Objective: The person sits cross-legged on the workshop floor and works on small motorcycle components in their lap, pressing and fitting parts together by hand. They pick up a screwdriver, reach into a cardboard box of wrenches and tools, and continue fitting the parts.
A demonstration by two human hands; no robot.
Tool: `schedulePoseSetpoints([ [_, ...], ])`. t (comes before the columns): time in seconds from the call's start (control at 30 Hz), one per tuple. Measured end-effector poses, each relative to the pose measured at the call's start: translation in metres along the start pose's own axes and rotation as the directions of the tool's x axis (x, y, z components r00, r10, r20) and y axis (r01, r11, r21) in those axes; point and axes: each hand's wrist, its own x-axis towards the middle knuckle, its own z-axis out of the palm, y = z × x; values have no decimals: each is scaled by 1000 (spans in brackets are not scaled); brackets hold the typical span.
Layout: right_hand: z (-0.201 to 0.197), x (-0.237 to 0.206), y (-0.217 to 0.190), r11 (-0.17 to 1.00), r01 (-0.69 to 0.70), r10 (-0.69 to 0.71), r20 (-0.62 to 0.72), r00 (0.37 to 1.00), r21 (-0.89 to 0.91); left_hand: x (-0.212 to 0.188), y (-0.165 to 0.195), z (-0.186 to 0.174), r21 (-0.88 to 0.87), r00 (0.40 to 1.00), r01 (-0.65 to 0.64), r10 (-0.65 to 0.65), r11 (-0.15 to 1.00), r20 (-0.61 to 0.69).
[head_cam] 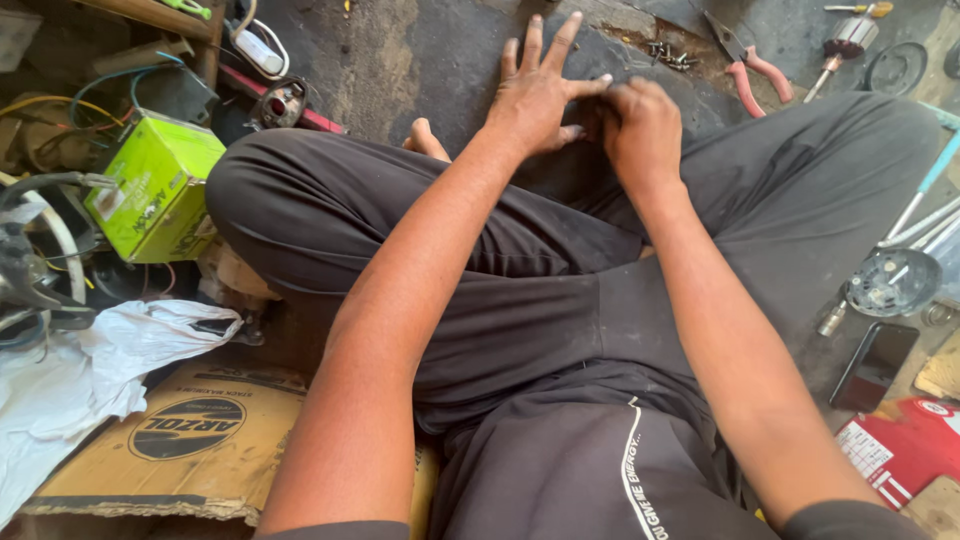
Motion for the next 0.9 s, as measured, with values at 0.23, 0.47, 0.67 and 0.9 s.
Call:
schedulePoseSetpoints([
  [0.23, -2, -1, -1, 999, 15, -17, 63, 998, 32, 0, -1, 2, -16, 1000, -14, 14, 1000, -9],
  [0.47, -1, 1, 0, 997, 75, -75, 54, 996, 7, -2, 1, 1, -49, 1000, 2, -3, 999, -20],
  [0.67, -3, 5, -2, 999, -37, 37, -35, 999, 21, 1, 3, -2, -60, 998, -1, -4, 998, -69],
  [0.9, -5, 7, -5, 999, -30, 28, 38, 999, 44, 3, 2, -3, -71, 999, 36, -36, 997, 4],
])
